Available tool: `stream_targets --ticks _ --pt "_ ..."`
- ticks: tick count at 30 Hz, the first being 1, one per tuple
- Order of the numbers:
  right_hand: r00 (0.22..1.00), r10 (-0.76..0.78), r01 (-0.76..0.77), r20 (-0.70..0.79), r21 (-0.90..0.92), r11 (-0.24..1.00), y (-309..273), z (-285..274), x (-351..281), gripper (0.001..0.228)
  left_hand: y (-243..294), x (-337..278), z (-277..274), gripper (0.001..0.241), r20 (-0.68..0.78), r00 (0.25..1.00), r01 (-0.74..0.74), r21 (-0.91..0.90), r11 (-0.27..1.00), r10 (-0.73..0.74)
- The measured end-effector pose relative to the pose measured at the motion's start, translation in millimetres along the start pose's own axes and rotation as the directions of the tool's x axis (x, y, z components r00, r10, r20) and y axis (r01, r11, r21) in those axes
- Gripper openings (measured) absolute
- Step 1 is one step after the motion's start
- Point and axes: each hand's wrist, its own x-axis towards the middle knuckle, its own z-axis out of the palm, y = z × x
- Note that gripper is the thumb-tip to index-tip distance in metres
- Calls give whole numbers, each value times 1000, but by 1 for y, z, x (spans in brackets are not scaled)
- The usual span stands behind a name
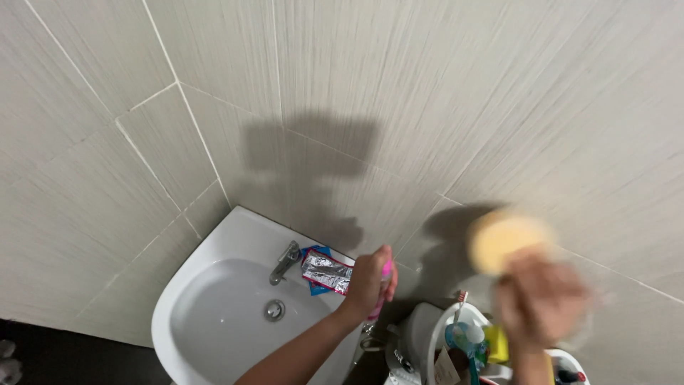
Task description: The person wets a yellow sponge at the sink, then sprays a pink bottle of cleaning solution onto the bathroom walls and scrubs them with the sponge. The person moves around the room to clean different wall sections, including the area near the shower curtain and the wall above the sink.
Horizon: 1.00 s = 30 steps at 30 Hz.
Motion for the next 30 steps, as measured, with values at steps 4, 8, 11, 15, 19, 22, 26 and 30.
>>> stream_targets --ticks 4,8,11,15,19,22,26,30 --pt "961 217 -202 -169 102 974 46 -8 73 50 -21 -9 -6 67 14 996 88 6 996 -88" --pt "966 227 -210 -125 135 968 38 10 172 80 -41 -14 -13 63 79 997 34 -131 991 -23" --pt "967 244 -246 -66 -20 969 2 64 169 69 -39 -19 -24 58 63 996 72 -154 985 -63" --pt "919 -136 344 370 -921 -184 -51 153 83 71 -54 -21 -44 53 11 999 44 -183 982 -43" --pt "869 -396 406 297 30 914 -112 193 -7 55 -64 -25 -65 54 -67 997 24 -253 967 -42" --pt "701 -558 498 445 255 829 -125 213 -62 68 -72 -40 -84 52 -135 990 8 -285 959 -48" --pt "658 -512 197 552 530 825 -105 230 -81 53 -79 -63 -112 54 -246 928 221 -237 946 -278" --pt "816 -339 239 468 260 935 -27 160 6 59 -63 -73 -117 58 -307 917 217 -153 964 -255"
